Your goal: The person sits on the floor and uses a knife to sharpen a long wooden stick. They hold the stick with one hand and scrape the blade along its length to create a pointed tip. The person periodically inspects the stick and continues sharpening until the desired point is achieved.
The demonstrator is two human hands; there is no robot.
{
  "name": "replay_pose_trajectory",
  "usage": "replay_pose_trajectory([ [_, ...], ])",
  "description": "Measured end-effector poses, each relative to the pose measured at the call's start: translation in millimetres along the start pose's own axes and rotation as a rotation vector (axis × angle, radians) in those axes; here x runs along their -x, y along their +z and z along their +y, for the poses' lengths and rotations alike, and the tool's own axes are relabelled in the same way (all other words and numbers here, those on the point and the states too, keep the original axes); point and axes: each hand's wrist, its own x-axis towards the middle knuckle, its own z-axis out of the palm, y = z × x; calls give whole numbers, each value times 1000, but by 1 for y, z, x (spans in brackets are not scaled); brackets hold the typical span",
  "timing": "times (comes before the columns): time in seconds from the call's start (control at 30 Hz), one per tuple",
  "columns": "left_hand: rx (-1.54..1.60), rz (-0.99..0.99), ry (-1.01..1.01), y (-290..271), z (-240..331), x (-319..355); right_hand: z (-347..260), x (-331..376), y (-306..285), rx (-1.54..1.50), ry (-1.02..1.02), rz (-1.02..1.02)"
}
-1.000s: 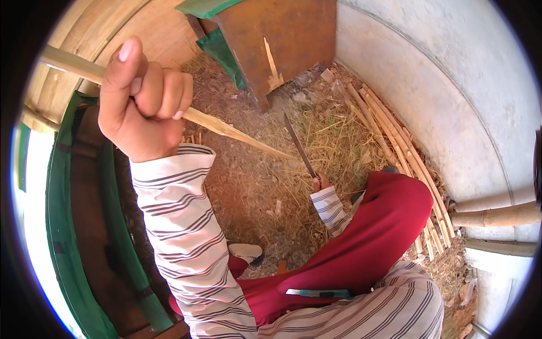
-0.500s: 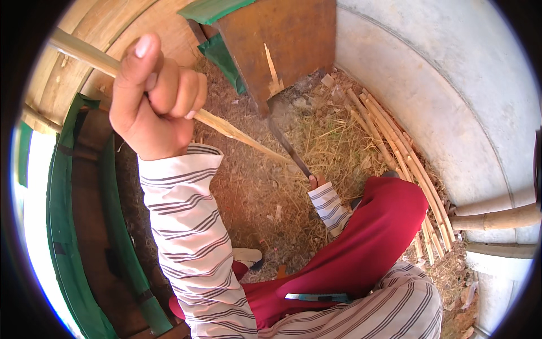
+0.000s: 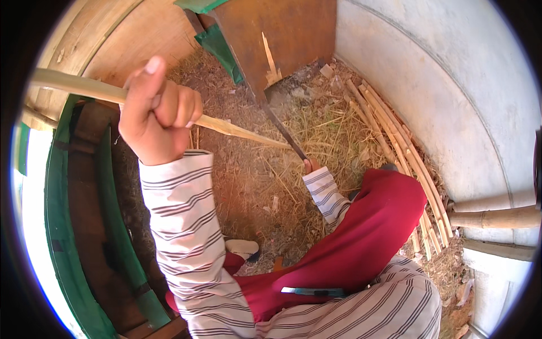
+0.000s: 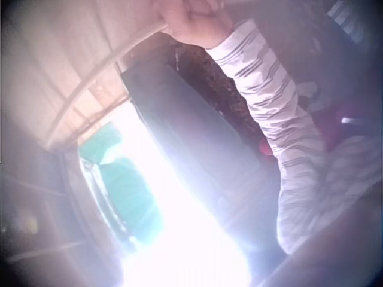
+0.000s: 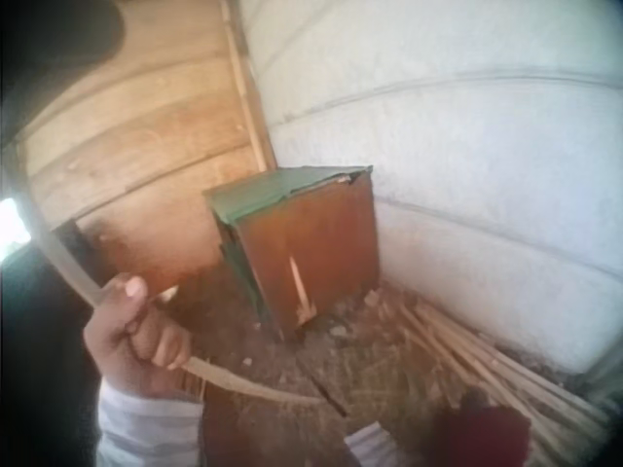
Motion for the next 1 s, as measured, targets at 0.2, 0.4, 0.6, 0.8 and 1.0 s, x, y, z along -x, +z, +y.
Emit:
replay_pose_trajectory([
  [0.2,-55,-122,106,29,51,-23,20,17,-28,80,-3,108],
  [0.4,-64,-122,99,45,49,-24,11,30,-56,132,108,54],
  [0.6,-103,184,22,45,22,-27,-4,27,-43,79,201,14],
  [0.8,-135,204,94,48,15,-33,-18,10,-17,-144,110,68],
  [1.0,-72,144,109,26,18,-26,-8,27,6,-32,88,136],
])
